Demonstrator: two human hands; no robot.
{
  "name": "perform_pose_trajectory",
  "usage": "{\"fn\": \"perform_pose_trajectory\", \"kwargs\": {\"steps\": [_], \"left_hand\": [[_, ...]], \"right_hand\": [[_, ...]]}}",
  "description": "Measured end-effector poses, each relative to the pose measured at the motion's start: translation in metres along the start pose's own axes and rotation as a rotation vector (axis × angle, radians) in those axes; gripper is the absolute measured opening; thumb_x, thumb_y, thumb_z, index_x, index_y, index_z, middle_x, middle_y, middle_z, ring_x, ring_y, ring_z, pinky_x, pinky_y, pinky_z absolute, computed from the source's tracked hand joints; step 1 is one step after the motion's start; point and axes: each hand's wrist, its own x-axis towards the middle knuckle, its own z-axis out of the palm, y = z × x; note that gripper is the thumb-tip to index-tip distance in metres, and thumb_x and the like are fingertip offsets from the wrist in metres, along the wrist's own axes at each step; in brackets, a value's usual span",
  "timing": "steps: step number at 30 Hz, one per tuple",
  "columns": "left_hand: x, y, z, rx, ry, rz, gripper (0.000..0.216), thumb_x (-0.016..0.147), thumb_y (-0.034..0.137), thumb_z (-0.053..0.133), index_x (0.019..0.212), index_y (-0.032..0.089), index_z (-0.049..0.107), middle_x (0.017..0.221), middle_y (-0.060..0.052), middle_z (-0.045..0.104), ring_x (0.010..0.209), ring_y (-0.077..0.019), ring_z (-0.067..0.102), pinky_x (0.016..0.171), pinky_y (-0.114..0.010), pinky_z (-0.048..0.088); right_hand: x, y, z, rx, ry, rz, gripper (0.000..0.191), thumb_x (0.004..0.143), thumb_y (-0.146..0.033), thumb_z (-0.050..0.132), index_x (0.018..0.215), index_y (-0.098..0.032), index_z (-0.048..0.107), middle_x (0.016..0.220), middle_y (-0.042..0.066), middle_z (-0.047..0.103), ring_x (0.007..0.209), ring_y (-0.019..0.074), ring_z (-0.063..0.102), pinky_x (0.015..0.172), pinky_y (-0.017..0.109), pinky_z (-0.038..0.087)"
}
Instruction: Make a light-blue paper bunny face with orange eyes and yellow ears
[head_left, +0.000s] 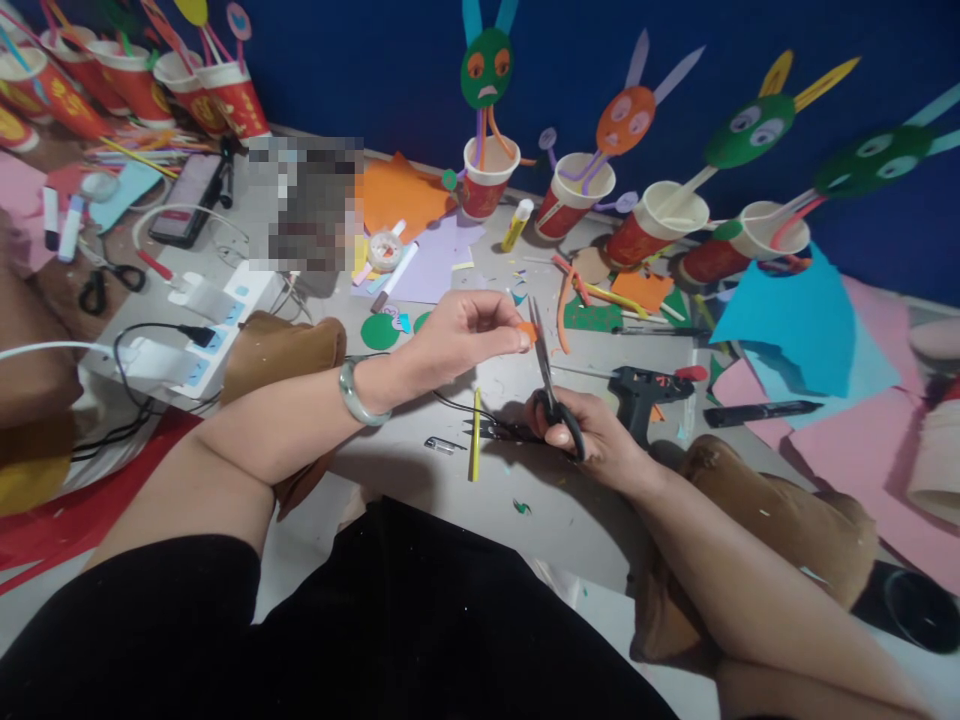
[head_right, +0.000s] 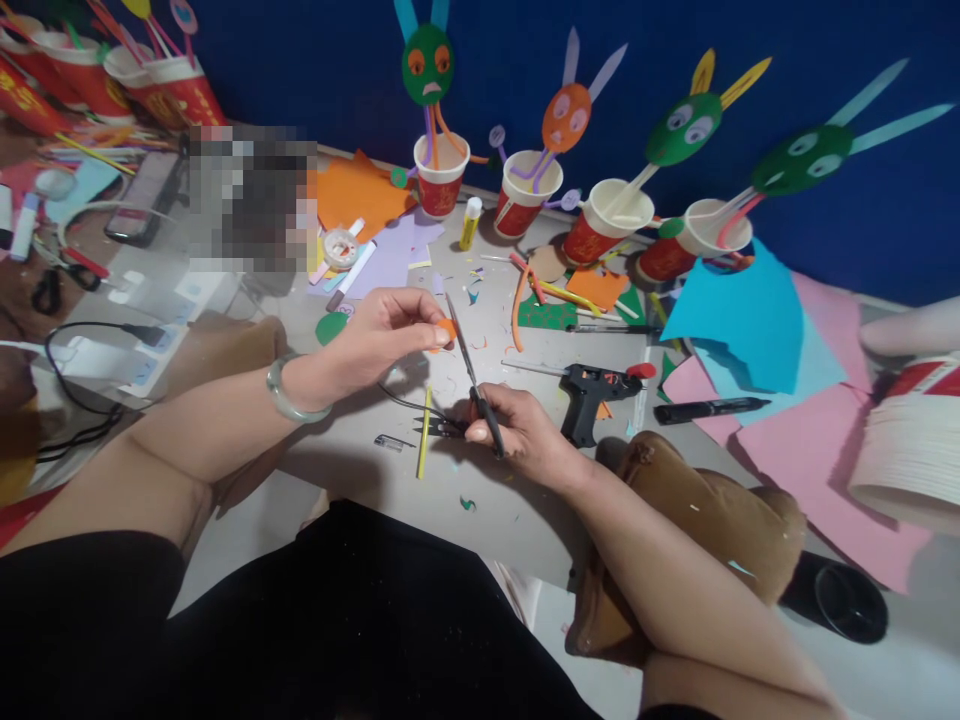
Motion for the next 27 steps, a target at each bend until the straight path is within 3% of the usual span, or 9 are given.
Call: {"fn": "perform_pose_trajectory", "kwargs": {"steps": [13,16,20,27], "left_hand": [[-0.0005,0.0024,0.0,0.005,0.021,0.005,0.015,0.077,0.024,0.074,0.07,0.018,0.062,0.07,0.002,0.065,0.069,-0.0083,0.058,0.066,-0.024,0.045],[-0.0008,0.0026,-0.0005,0.015,0.011,0.027,0.014,0.082,0.024,0.07,0.071,0.018,0.064,0.074,0.001,0.07,0.073,-0.0089,0.063,0.072,-0.024,0.049],[-0.0007,0.0026,-0.0006,0.055,0.012,0.053,0.031,0.094,0.036,0.062,0.07,0.018,0.067,0.076,-0.001,0.072,0.078,-0.0094,0.066,0.079,-0.025,0.051],[0.0005,0.0002,-0.0012,-0.001,-0.022,0.024,0.021,0.081,0.034,0.08,0.076,0.017,0.069,0.078,-0.001,0.072,0.076,-0.0095,0.064,0.076,-0.025,0.052]], "right_hand": [[0.0005,0.0012,0.0004,-0.004,0.011,-0.017,0.072,0.079,-0.09,0.061,0.066,-0.02,0.054,0.065,0.0,0.053,0.066,0.0147,0.045,0.061,0.029,0.035],[0.0006,0.0005,0.0002,-0.008,0.008,-0.013,0.072,0.079,-0.091,0.061,0.066,-0.02,0.054,0.065,0.001,0.053,0.065,0.0147,0.045,0.061,0.029,0.035],[0.0013,-0.0013,0.0002,-0.008,0.004,-0.032,0.072,0.079,-0.09,0.06,0.066,-0.02,0.055,0.064,0.0,0.051,0.064,0.0141,0.044,0.061,0.029,0.035],[0.0013,-0.0008,-0.0001,-0.006,0.0,-0.032,0.071,0.08,-0.09,0.059,0.067,-0.02,0.054,0.064,-0.001,0.05,0.064,0.0142,0.044,0.062,0.03,0.035]]}}
